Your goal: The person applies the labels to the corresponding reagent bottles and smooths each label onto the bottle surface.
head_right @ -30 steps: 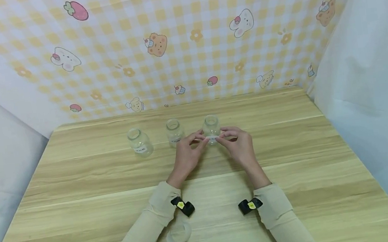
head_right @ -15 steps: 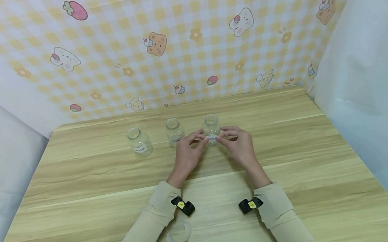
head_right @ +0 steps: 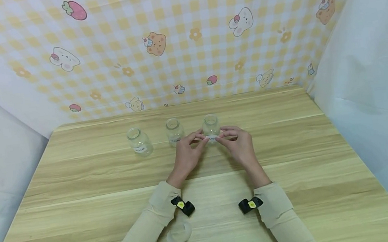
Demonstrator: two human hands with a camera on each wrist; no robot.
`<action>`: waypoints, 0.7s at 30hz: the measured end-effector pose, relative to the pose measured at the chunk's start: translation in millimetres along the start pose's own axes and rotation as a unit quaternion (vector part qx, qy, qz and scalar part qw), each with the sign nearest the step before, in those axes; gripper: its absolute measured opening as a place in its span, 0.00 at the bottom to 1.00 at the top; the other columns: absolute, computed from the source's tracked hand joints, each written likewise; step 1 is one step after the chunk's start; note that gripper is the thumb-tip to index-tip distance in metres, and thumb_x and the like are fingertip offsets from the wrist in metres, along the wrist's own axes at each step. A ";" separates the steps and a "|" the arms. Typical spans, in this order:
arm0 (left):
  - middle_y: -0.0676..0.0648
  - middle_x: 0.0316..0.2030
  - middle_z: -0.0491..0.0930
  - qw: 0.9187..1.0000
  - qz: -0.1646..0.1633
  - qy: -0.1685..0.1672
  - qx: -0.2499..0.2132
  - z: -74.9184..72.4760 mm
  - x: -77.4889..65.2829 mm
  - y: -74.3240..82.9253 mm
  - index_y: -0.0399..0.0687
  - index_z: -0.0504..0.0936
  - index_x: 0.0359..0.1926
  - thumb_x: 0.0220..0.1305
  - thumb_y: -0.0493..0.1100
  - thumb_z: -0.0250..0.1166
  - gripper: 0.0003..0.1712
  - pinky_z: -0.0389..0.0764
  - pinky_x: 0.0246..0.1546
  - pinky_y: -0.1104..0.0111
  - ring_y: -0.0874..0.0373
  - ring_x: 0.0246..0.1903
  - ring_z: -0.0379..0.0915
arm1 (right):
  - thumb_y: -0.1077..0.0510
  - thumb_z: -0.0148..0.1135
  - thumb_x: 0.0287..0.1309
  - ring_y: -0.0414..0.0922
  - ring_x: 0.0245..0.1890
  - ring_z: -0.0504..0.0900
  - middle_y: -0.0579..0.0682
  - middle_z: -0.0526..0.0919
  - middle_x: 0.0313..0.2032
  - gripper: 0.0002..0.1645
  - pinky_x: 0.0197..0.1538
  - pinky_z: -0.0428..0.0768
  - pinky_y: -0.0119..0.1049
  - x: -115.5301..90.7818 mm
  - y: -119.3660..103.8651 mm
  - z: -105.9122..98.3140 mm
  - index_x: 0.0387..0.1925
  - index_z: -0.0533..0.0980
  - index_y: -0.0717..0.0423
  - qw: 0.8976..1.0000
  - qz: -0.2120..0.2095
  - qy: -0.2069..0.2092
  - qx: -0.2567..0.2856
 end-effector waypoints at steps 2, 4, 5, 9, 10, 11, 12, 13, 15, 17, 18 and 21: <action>0.41 0.62 0.80 1.000 0.001 0.000 -0.001 -0.1 0.0 0.3 0.42 0.86 0.38 0.70 0.41 0.70 0.06 0.82 0.55 0.64 0.49 0.63 0.77 | 0.59 0.74 0.62 0.55 0.51 0.86 0.56 0.84 0.58 0.12 0.51 0.85 0.47 -0.3 -0.3 0.2 0.39 0.87 0.66 1.000 -0.001 0.000 0.000; 0.41 0.62 0.80 1.000 0.001 0.000 -0.002 0.0 0.0 0.6 0.42 0.86 0.38 0.70 0.40 0.69 0.05 0.82 0.55 0.64 0.49 0.63 0.77 | 0.59 0.74 0.62 0.56 0.51 0.86 0.56 0.84 0.58 0.11 0.51 0.85 0.48 -0.3 -0.4 0.5 0.39 0.87 0.66 1.000 -0.003 0.000 0.000; 0.41 0.62 0.80 1.000 0.000 0.000 -0.001 0.1 0.0 0.6 0.42 0.86 0.38 0.70 0.40 0.70 0.05 0.82 0.55 0.64 0.49 0.63 0.77 | 0.59 0.74 0.62 0.55 0.52 0.85 0.56 0.84 0.58 0.11 0.51 0.85 0.48 -0.3 -0.4 0.5 0.39 0.87 0.66 1.000 -0.003 0.000 0.000; 0.41 0.61 0.81 1.000 0.000 0.002 0.000 -0.2 -0.1 0.9 0.42 0.86 0.38 0.70 0.40 0.70 0.05 0.81 0.55 0.64 0.49 0.63 0.77 | 0.59 0.74 0.62 0.55 0.55 0.84 0.57 0.84 0.58 0.11 0.51 0.85 0.44 0.3 -0.3 0.7 0.39 0.87 0.66 1.000 -0.004 0.001 -0.001; 0.41 0.61 0.81 1.000 0.001 0.003 0.000 -0.3 -0.1 1.0 0.42 0.86 0.38 0.70 0.40 0.70 0.05 0.82 0.55 0.64 0.49 0.63 0.77 | 0.59 0.74 0.62 0.55 0.55 0.84 0.57 0.84 0.58 0.12 0.51 0.85 0.43 0.2 -0.7 0.7 0.38 0.87 0.66 1.000 -0.004 0.001 0.000; 0.41 0.61 0.81 1.000 0.001 0.004 0.001 -0.4 -0.2 1.0 0.42 0.86 0.38 0.70 0.40 0.70 0.05 0.82 0.54 0.64 0.49 0.63 0.78 | 0.59 0.74 0.62 0.55 0.55 0.84 0.57 0.84 0.58 0.12 0.51 0.85 0.43 0.2 -0.6 0.7 0.38 0.87 0.66 1.000 -0.003 0.001 0.000; 0.41 0.61 0.81 1.000 0.002 0.004 0.002 -0.4 -0.2 1.0 0.42 0.86 0.38 0.70 0.40 0.70 0.05 0.82 0.54 0.64 0.49 0.63 0.78 | 0.58 0.74 0.62 0.56 0.54 0.84 0.57 0.84 0.58 0.12 0.51 0.85 0.43 0.3 -0.5 0.6 0.39 0.87 0.66 1.000 -0.003 0.001 0.000; 0.41 0.61 0.81 1.000 0.002 0.004 0.003 -0.4 -0.2 1.0 0.42 0.86 0.38 0.70 0.40 0.70 0.04 0.82 0.54 0.64 0.49 0.63 0.78 | 0.58 0.74 0.62 0.56 0.54 0.84 0.57 0.84 0.58 0.12 0.51 0.85 0.44 0.3 -0.3 0.6 0.38 0.87 0.66 1.000 -0.002 0.001 0.000; 0.41 0.61 0.81 1.000 0.001 0.004 0.005 -0.3 -0.3 1.0 0.43 0.86 0.38 0.69 0.40 0.70 0.04 0.82 0.54 0.65 0.49 0.63 0.78 | 0.58 0.74 0.63 0.56 0.54 0.84 0.58 0.84 0.58 0.12 0.51 0.85 0.44 -0.1 -0.5 0.5 0.39 0.87 0.66 1.000 -0.001 0.000 0.000; 0.42 0.61 0.81 1.000 0.001 0.005 0.007 -0.2 -0.5 1.1 0.43 0.86 0.38 0.69 0.40 0.70 0.04 0.82 0.54 0.65 0.50 0.62 0.78 | 0.58 0.74 0.63 0.56 0.55 0.83 0.58 0.84 0.58 0.13 0.51 0.85 0.42 -0.1 0.3 0.6 0.39 0.87 0.67 1.000 -0.001 -0.001 0.000; 0.42 0.61 0.81 1.000 0.001 0.005 0.007 -0.2 -0.5 1.3 0.43 0.86 0.38 0.69 0.40 0.70 0.04 0.82 0.54 0.65 0.49 0.62 0.78 | 0.58 0.74 0.63 0.56 0.55 0.83 0.58 0.84 0.58 0.13 0.51 0.84 0.39 -0.1 0.6 0.7 0.39 0.87 0.67 1.000 0.000 -0.001 -0.001; 0.41 0.60 0.82 1.000 0.006 0.008 0.008 -0.4 -0.7 1.7 0.43 0.86 0.38 0.69 0.39 0.70 0.04 0.82 0.54 0.64 0.49 0.62 0.78 | 0.58 0.74 0.63 0.55 0.57 0.82 0.58 0.84 0.58 0.13 0.48 0.82 0.31 -0.2 1.3 1.1 0.39 0.87 0.67 1.000 -0.001 -0.001 -0.002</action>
Point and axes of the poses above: each hand's wrist, its own x-axis towards the middle knuckle, its own z-axis out of the palm, y = z × x, the point moved 1 cm from there along x, towards the middle knuckle
